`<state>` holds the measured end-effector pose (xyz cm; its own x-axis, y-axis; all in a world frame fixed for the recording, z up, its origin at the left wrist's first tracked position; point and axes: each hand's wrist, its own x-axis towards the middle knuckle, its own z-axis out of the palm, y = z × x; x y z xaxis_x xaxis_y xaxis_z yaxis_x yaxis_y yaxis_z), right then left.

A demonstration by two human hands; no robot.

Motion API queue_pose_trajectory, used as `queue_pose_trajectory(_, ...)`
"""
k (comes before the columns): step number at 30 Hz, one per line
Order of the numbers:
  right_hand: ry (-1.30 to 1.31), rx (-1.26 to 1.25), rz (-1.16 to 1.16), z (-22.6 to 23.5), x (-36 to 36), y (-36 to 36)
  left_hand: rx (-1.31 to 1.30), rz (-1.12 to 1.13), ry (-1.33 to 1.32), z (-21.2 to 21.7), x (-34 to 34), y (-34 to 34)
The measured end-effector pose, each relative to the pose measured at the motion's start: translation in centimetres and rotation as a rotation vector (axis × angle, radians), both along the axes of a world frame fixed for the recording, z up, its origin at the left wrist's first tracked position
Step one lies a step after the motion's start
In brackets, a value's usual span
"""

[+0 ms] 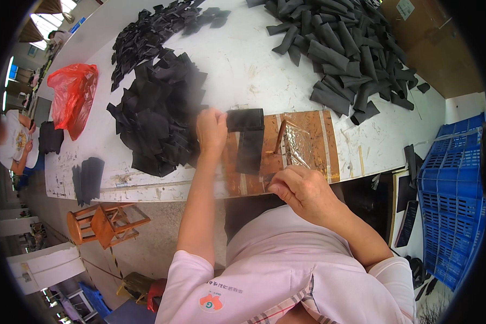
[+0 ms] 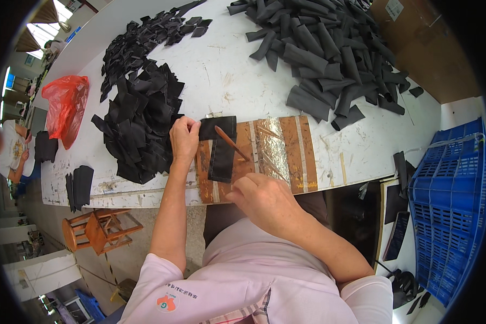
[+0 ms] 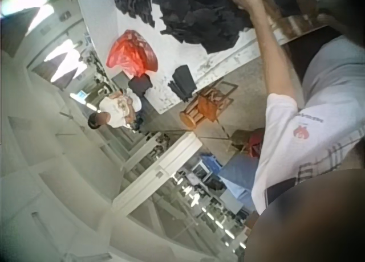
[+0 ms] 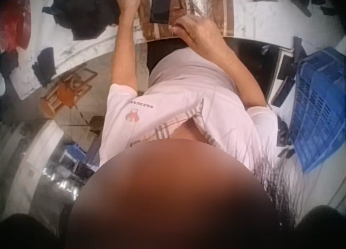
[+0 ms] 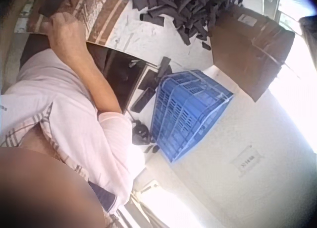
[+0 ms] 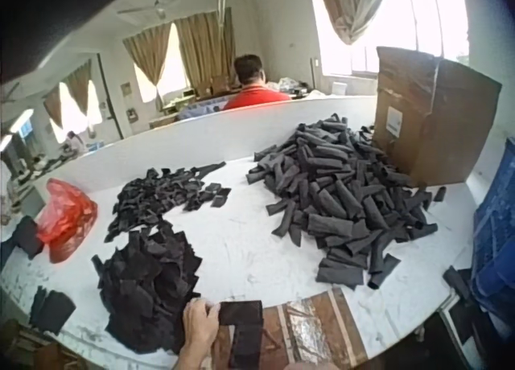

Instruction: The recorder is assembling or sorting small black foam-like components, possibly for sports or protective gear, at a manufacturing workbench.

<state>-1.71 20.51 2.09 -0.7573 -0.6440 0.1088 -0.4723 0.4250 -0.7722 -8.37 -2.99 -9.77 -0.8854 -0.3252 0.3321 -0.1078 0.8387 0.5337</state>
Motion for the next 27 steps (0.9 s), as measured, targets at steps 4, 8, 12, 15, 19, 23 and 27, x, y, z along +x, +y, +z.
queue_pose_trajectory(4, 0.190, -0.013, -0.016, 1.1, 0.8, -0.3, 0.426, -0.062, 0.102, 4.2, 2.8, 1.4)
queue_pose_trajectory(8, 0.461, -0.120, -0.053, 3.6, 1.2, -0.7, 0.861, -0.381, 0.031, 10.0, 8.4, 3.8)
queue_pose_trajectory(12, 0.195, -0.217, -0.120, 3.2, 1.3, -0.9, 1.062, -0.643, 0.052, 11.1, 11.8, 6.0)
queue_pose_trajectory(15, -0.186, -0.215, -0.003, 2.2, 0.9, 0.6, 1.307, -0.627, 0.014, 11.2, 13.0, 7.5)
queue_pose_trajectory(19, -0.405, -0.265, 0.039, 2.5, 0.8, 1.8, 1.414, -0.590, -0.093, 11.4, 13.1, 7.8)
queue_pose_trajectory(23, -0.531, -0.316, -0.029, 2.6, 0.8, 2.4, 1.641, -0.544, -0.173, 11.8, 12.5, 7.9)
queue_pose_trajectory(27, -0.593, -0.318, -0.010, 2.3, 0.6, 3.2, 1.700, -0.586, -0.386, 12.3, 11.6, 7.3)
